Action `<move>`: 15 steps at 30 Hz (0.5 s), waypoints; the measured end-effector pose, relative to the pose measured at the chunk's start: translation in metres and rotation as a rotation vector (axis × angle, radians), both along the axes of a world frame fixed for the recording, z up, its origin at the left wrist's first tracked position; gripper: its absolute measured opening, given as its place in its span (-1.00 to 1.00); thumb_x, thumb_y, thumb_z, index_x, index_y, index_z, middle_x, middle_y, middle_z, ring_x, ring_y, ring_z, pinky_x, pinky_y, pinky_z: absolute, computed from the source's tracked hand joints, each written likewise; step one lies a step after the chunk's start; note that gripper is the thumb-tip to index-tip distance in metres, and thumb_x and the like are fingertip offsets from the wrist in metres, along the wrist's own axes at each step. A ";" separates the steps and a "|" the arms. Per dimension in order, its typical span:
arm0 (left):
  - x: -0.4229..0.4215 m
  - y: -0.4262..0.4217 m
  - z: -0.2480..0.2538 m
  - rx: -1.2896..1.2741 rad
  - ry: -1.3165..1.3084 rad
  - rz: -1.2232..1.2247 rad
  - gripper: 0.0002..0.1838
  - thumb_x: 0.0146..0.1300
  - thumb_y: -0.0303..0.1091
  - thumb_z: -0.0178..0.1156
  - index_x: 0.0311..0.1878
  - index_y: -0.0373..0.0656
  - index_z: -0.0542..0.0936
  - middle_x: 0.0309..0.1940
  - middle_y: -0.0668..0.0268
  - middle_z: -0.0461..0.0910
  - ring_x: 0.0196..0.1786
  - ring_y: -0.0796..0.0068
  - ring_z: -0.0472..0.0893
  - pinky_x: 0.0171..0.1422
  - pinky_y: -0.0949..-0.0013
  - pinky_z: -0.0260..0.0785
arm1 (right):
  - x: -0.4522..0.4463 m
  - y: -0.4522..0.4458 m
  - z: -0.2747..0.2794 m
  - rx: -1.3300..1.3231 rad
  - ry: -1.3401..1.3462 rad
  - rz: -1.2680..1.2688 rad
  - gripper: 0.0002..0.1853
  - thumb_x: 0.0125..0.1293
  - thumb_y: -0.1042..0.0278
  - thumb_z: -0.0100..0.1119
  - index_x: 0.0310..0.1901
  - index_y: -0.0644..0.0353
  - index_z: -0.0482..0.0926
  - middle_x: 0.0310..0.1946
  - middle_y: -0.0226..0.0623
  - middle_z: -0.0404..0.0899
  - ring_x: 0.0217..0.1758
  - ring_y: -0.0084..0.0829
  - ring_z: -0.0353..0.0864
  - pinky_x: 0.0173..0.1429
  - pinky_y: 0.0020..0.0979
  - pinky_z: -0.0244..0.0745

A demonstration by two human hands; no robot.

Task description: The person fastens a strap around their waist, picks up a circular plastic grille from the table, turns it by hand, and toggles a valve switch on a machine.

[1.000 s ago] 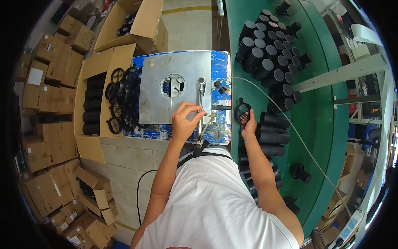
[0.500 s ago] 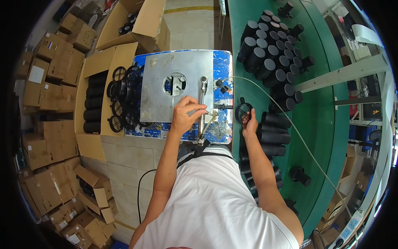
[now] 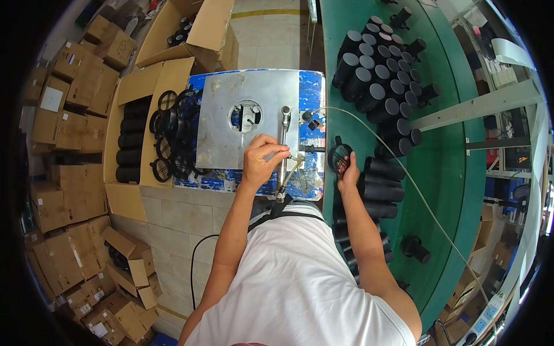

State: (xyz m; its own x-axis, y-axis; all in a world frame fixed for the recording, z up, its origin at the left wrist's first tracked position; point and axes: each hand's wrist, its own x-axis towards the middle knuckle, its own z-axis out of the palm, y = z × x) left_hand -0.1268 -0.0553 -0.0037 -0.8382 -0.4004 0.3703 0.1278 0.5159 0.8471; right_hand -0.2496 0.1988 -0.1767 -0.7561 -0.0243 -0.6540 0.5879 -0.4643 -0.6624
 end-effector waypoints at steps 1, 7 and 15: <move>0.000 0.000 0.000 0.002 0.006 0.004 -0.85 -0.06 -0.44 0.46 -0.36 -0.16 0.75 -0.42 0.31 0.54 -0.27 0.34 0.50 -0.19 0.33 0.37 | 0.000 0.000 -0.001 0.001 0.001 -0.002 -0.63 0.36 -0.01 0.20 -0.38 0.15 0.51 -0.61 -0.37 0.51 -0.63 -0.59 0.43 -0.55 -0.61 0.29; 0.000 0.002 -0.004 0.010 0.024 0.018 -0.85 -0.07 -0.46 0.46 -0.36 -0.16 0.74 -0.42 0.30 0.54 -0.28 0.34 0.51 -0.19 0.32 0.38 | 0.000 0.000 -0.002 -0.004 0.001 -0.013 -0.63 0.36 -0.02 0.20 -0.38 0.15 0.52 -0.61 -0.37 0.51 -0.63 -0.59 0.44 -0.55 -0.61 0.30; -0.001 0.004 -0.003 0.002 0.034 0.048 -0.86 -0.05 -0.49 0.45 -0.35 -0.17 0.75 -0.44 0.31 0.55 -0.32 0.40 0.53 -0.22 0.38 0.37 | -0.001 0.001 -0.003 -0.013 0.005 0.005 -0.63 0.35 -0.03 0.20 -0.39 0.14 0.51 -0.61 -0.36 0.52 -0.63 -0.58 0.46 -0.57 -0.61 0.30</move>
State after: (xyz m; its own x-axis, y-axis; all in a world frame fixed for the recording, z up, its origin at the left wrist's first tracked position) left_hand -0.1277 -0.0512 -0.0067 -0.8049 -0.4407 0.3974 0.1317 0.5204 0.8437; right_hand -0.2505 0.1998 -0.1800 -0.7590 -0.0367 -0.6500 0.5871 -0.4701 -0.6590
